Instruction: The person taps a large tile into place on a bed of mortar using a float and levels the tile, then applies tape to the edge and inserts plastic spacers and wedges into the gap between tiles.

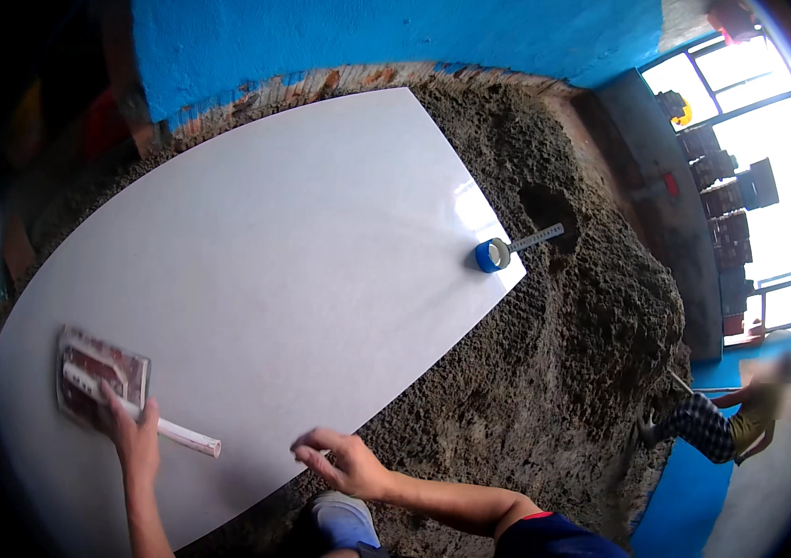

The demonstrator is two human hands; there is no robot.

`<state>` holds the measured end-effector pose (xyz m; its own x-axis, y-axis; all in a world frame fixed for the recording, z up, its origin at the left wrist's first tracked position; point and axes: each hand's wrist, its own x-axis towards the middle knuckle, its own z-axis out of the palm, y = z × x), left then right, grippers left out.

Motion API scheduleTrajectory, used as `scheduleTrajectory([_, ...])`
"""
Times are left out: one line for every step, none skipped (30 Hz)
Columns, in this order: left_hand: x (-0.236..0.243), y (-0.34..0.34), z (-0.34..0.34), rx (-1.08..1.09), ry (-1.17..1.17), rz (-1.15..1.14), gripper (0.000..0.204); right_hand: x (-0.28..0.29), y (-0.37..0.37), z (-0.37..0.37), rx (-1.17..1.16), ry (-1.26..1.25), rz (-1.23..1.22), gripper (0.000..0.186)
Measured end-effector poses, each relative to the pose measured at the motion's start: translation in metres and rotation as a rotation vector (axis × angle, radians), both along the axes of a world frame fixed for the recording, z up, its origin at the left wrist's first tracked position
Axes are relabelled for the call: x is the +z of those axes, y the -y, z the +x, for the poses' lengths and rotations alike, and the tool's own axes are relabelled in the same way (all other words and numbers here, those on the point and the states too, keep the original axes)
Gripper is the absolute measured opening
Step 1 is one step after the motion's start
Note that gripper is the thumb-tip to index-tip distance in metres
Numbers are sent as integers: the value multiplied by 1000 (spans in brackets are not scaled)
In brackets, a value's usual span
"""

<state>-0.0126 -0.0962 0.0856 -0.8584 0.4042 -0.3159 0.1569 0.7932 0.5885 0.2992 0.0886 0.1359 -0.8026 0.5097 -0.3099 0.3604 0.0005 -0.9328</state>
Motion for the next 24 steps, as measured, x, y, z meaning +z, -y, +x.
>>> scheduleTrajectory([6, -10, -5, -56, -37, -68, 94, 6, -5, -11, -19, -6, 68, 22])
scheduleTrajectory([10, -19, -7, -104, -60, -113, 95, 10, -9, -23, -40, -24, 118, 26])
scheduleTrajectory([15, -25, -7, -148, -78, -136, 96, 13, -15, -37, -54, -31, 169, 30])
scheduleTrajectory([17, -32, -3, -173, -112, -160, 100, 18, -19, -49, -23, -35, 181, 47])
scheduleTrajectory([21, -37, 1, -215, -130, -188, 102, 21, -20, -64, 64, 43, 161, 50])
scheduleTrajectory([24, -41, 6, -270, -131, -161, 102, 21, -21, -82, 118, 47, 172, 54])
scheduleTrajectory([29, -45, 12, -298, -81, -155, 102, 20, -20, -97, 217, 78, 165, 57])
scheduleTrajectory([34, -48, 17, -349, -85, -214, 101, 17, -19, -107, 351, 93, 56, 68])
scheduleTrajectory([40, -50, 22, -403, -53, -191, 93, 13, -15, -117, 431, 143, -5, 71])
scheduleTrajectory([46, -50, 24, -470, -32, -103, 88, 8, -11, -119, 520, 194, -73, 72])
scheduleTrajectory([51, -52, 28, -545, -5, -5, 82, 1, -6, -120, 585, 242, -147, 72])
scheduleTrajectory([57, -51, 30, -591, -4, 27, 76, -6, -2, -114, 548, 214, -74, 60])
scheduleTrajectory([59, -51, 34, -630, -19, 56, 72, -14, -1, -104, 517, 182, -160, 56])
scheduleTrajectory([61, -51, 40, -667, -42, 0, 68, -22, -3, -90, 460, 103, -244, 51])
scheduleTrajectory([61, -51, 44, -691, -78, -29, 65, -31, -11, -76, 408, -6, -335, 46])
scheduleTrajectory([59, -54, 50, -664, -125, -26, 61, -40, -27, -58, 256, -10, -305, 42])
scheduleTrajectory([56, -57, 56, -644, -208, -54, 68, -47, -50, -37, 132, -120, -278, 39])
scheduleTrajectory([51, -64, 59, -623, -292, -6, 73, -56, -80, -19, -127, -27, -214, 44])
scheduleTrajectory([47, -73, 60, -592, -329, -3, 79, -63, -120, 2, -274, 135, -30, 49])
scheduleTrajectory([41, -86, 58, -572, -359, -3, 88, -68, -161, 25, -450, 305, 205, 50])
scheduleTrajectory([36, -100, 56, -541, -364, -12, 91, -75, -202, 44, -554, 384, 666, 58])
scheduleTrajectory([32, -117, 53, -536, -417, -3, 92, -80, -242, 61, -666, 448, 998, 61])
scheduleTrajectory([27, -133, 49, -509, -413, -13, 92, -85, -279, 76, -835, 482, 995, 62])
scheduleTrajectory([24, -147, 43, -483, -319, 52, 94, -90, -305, 90, -848, 466, 1064, 63])
